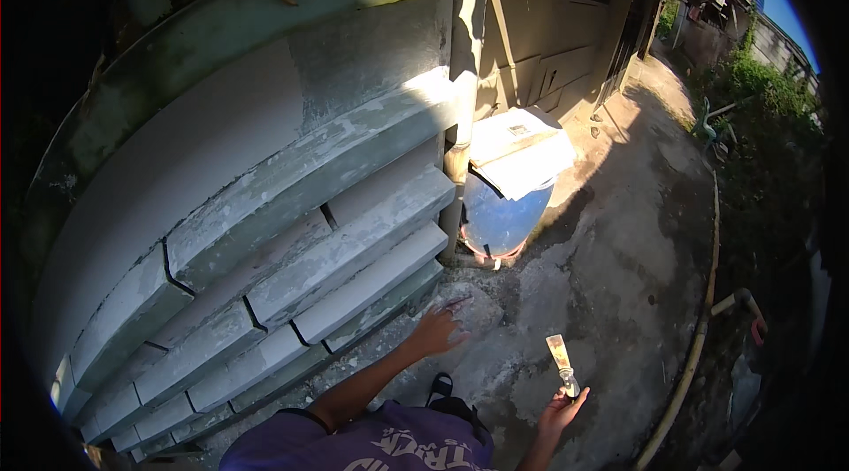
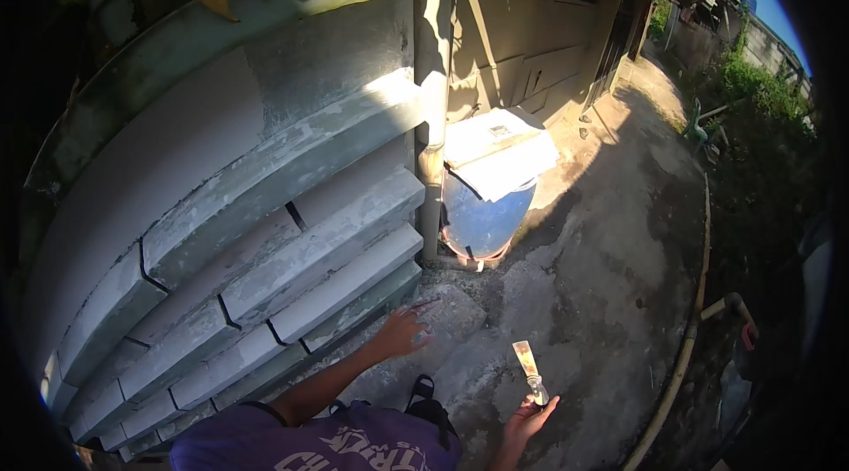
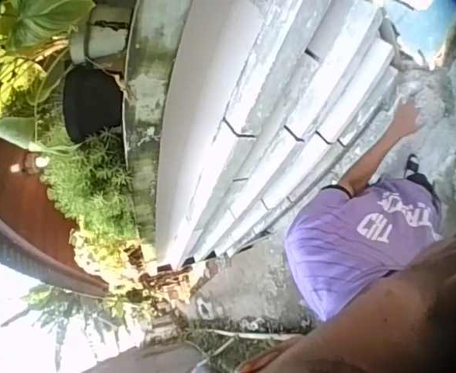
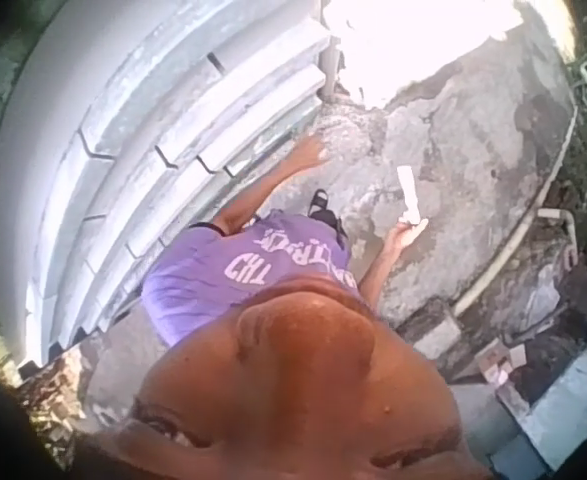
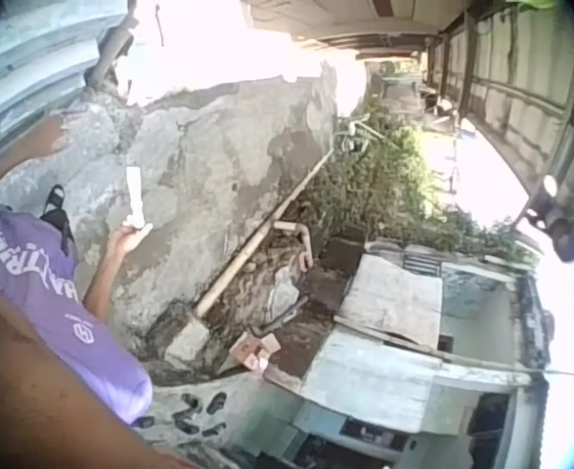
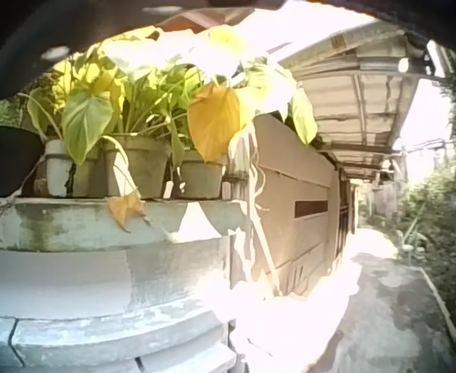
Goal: Applying wall putty or plaster to a tiered outdoor concrete structure using a putty knife.
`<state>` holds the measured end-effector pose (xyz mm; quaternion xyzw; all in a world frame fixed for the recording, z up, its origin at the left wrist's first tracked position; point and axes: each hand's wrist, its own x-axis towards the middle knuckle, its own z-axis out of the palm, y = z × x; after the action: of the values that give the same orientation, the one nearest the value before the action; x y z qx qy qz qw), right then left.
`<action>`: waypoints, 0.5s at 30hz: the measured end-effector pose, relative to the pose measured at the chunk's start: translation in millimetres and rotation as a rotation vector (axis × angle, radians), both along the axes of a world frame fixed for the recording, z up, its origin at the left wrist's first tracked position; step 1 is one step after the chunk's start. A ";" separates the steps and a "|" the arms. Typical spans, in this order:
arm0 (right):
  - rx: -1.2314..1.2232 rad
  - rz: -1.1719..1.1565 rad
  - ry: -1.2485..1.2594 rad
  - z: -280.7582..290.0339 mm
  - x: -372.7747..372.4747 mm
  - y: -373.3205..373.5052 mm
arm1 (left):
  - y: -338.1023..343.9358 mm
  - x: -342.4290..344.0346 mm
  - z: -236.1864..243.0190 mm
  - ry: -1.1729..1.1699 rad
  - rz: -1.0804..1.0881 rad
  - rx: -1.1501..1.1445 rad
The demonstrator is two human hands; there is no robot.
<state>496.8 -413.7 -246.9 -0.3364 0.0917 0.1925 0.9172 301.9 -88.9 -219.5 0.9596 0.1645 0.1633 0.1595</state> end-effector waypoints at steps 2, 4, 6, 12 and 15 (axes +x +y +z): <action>-0.027 0.071 -0.049 -2.3 6.6 19.9 | -22.7 -44.8 -26.9 0.095 0.098 -0.124; -0.262 0.126 -0.360 -1.2 2.5 52.8 | -40.1 -90.2 -47.0 0.142 0.175 -0.202; 0.001 0.404 -0.115 26.9 6.4 89.5 | -52.8 -135.2 -50.5 0.284 0.297 -0.310; 0.218 0.854 -0.132 76.6 -3.6 190.9 | -78.0 -200.8 -15.8 0.168 0.648 -0.316; 0.181 0.952 -0.143 79.9 -14.8 219.9 | -81.5 -214.9 5.1 -0.033 0.750 -0.303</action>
<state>481.9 -193.8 -167.0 -0.2722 -0.1525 0.5742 0.7569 87.0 -170.3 -214.5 0.7960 0.5227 0.1993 0.2313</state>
